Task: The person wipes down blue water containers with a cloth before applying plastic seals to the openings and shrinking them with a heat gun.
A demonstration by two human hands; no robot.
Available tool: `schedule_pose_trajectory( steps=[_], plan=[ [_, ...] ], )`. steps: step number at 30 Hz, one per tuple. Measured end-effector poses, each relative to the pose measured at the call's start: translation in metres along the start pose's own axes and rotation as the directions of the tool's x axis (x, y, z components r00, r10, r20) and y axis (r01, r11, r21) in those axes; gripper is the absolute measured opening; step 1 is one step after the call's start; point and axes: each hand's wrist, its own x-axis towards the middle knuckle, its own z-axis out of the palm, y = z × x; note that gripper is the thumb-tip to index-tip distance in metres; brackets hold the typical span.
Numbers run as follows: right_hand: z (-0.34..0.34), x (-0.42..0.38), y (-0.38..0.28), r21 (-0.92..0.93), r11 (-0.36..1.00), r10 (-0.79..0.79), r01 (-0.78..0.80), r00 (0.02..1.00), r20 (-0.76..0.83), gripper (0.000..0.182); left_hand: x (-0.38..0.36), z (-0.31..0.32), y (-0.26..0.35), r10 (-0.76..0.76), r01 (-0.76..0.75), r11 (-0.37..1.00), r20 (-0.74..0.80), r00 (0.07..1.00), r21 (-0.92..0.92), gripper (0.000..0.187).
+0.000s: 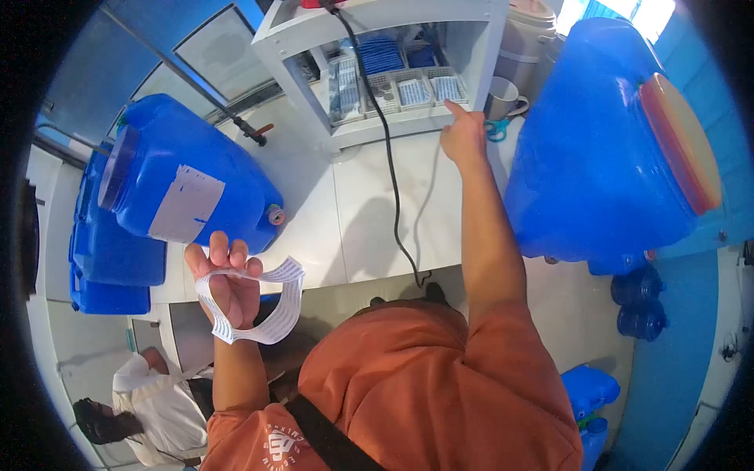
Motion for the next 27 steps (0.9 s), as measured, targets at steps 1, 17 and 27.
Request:
schedule_pose_trajectory(
  steps=[1,17,27],
  plan=[
    [0.002,-0.001,0.001,0.091,0.994,0.052,-0.052,0.999,0.004,0.055,0.0,0.0,-0.002,-0.004,0.004,1.0,0.007,1.0,-0.006,0.025],
    [0.008,-0.039,-0.02,-0.527,0.849,0.036,0.034,0.992,0.122,0.046,-0.006,0.002,-0.005,-0.057,0.054,0.993,0.033,0.998,0.103,0.022],
    [-0.032,-0.067,-0.054,0.359,0.931,-0.053,0.073,0.996,-0.066,0.041,0.009,-0.004,-0.009,0.134,-0.177,0.926,0.149,0.98,0.333,0.021]
  ],
)
